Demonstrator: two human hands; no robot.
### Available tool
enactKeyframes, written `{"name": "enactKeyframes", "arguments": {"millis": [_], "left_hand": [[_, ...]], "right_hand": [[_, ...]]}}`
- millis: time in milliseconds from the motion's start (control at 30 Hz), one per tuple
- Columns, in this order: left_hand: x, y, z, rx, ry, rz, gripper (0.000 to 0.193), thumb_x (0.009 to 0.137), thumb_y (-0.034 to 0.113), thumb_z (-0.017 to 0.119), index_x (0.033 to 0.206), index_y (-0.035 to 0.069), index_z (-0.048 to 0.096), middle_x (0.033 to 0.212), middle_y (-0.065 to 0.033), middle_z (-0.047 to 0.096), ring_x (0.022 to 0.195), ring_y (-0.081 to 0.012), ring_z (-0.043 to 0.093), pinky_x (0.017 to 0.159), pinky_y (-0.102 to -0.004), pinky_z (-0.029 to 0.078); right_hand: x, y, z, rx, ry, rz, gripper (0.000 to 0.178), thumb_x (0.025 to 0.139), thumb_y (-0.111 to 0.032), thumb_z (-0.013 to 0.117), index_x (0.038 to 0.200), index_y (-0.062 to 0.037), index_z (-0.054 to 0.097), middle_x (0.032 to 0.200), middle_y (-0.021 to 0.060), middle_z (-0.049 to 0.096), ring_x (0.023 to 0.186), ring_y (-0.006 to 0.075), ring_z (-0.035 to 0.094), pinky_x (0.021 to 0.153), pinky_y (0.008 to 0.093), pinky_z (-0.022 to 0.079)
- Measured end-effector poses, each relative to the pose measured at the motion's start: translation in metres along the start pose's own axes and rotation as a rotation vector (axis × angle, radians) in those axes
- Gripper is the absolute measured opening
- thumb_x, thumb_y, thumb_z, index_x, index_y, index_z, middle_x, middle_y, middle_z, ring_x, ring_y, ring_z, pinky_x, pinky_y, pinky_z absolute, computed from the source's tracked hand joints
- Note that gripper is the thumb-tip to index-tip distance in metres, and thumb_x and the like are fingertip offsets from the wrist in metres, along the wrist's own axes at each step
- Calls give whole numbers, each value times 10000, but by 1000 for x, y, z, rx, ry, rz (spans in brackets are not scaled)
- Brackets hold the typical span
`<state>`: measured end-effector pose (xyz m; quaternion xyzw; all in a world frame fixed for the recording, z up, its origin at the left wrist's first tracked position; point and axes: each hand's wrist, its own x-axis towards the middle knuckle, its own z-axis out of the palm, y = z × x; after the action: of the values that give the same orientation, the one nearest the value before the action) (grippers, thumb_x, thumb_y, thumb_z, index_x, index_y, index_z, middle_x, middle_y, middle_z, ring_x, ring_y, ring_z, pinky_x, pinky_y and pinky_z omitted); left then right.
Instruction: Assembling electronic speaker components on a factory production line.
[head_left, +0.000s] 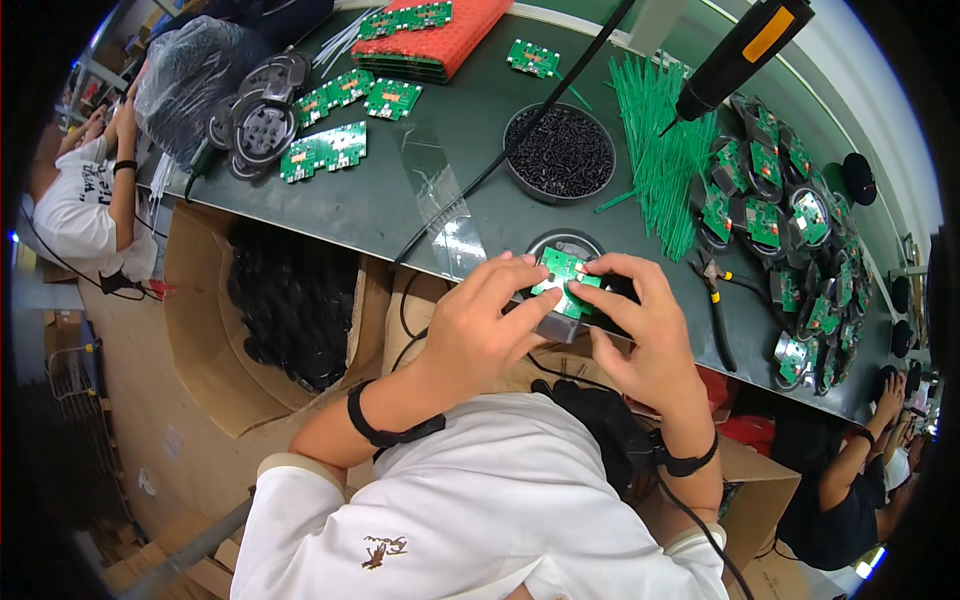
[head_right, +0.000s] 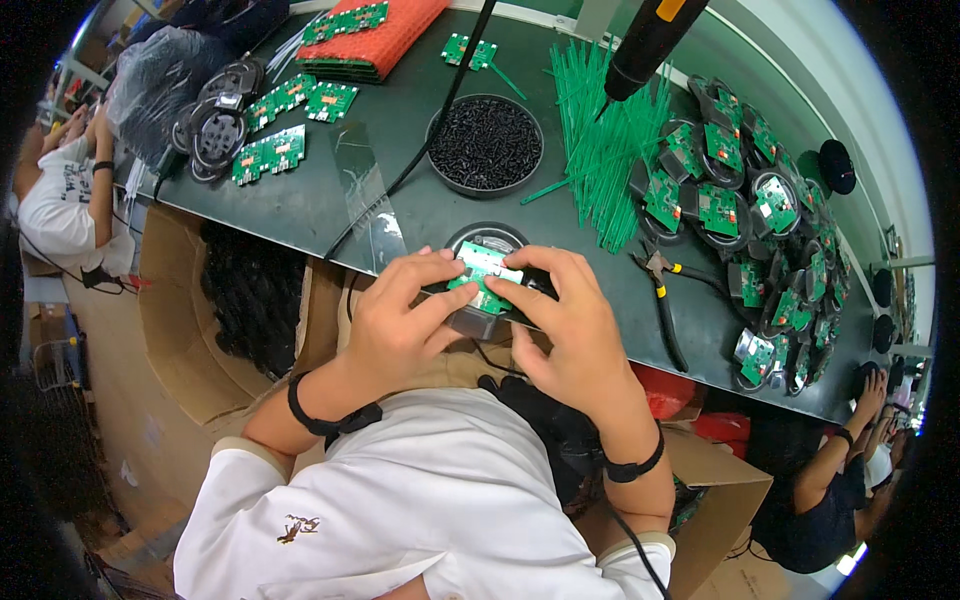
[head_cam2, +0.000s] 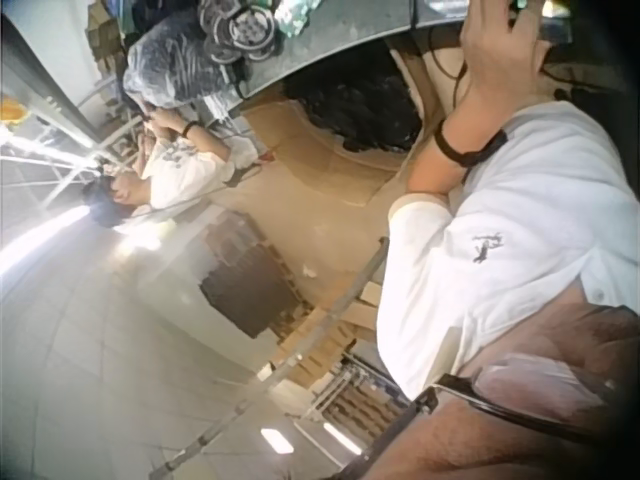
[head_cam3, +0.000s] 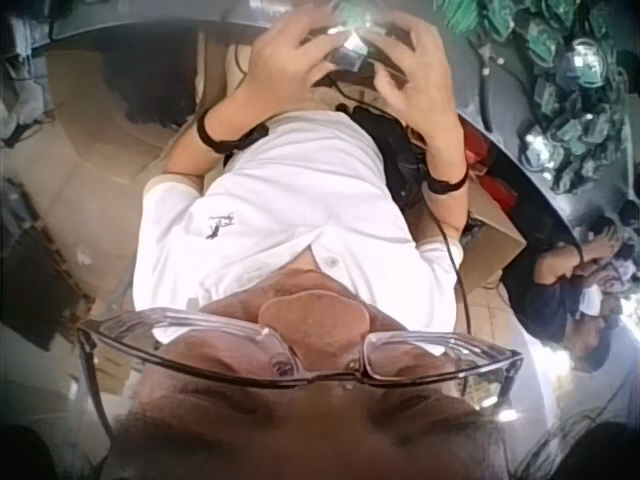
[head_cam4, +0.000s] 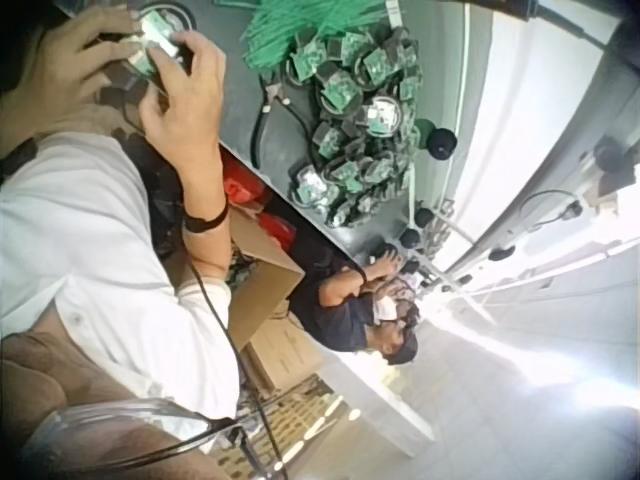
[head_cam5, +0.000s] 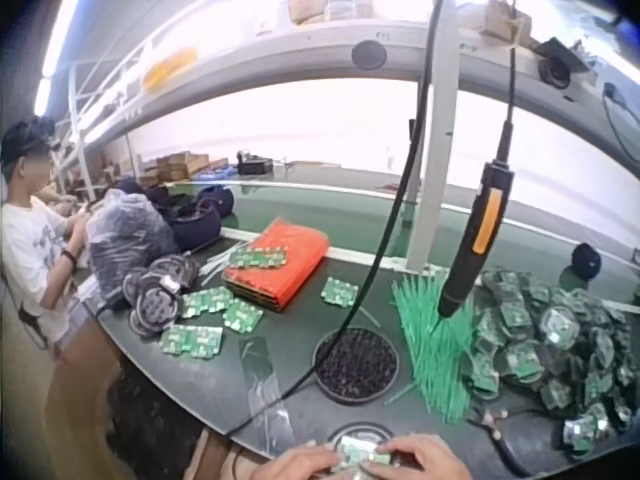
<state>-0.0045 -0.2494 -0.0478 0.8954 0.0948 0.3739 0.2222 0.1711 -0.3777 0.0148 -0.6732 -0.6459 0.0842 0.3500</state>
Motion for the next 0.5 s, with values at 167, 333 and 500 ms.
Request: {"name": "enactKeyframes", "arguments": {"millis": [167, 333, 500], "left_hand": [[6, 12, -10, -28, -67, -69, 588, 660, 392, 854, 1135, 70, 722, 1129, -130, 636, 1050, -349, 648, 952, -458, 554], [7, 10, -9, -32, -69, -87, 654, 659, 440, 843, 1190, 82, 709, 1164, -134, 632, 1034, -352, 639, 948, -451, 550], [7, 7, -12, -6, -99, -75, 631, 679, 449, 826, 1190, 96, 716, 1223, -143, 631, 1029, -353, 641, 944, -444, 552]], "right_hand": [[6, 11, 12, 92, 144, 152, 349, 743, -58, 812, 1081, -36, 730, 1061, 112, 652, 944, 262, 642, 800, 345, 519], [7, 9, 20, 51, 161, 147, 341, 731, -73, 828, 1057, -30, 738, 1019, 101, 625, 915, 266, 623, 783, 362, 512], [10, 13, 18, 53, 126, 99, 346, 726, -77, 829, 1057, -28, 738, 1037, 100, 623, 925, 271, 618, 788, 370, 507]]}}
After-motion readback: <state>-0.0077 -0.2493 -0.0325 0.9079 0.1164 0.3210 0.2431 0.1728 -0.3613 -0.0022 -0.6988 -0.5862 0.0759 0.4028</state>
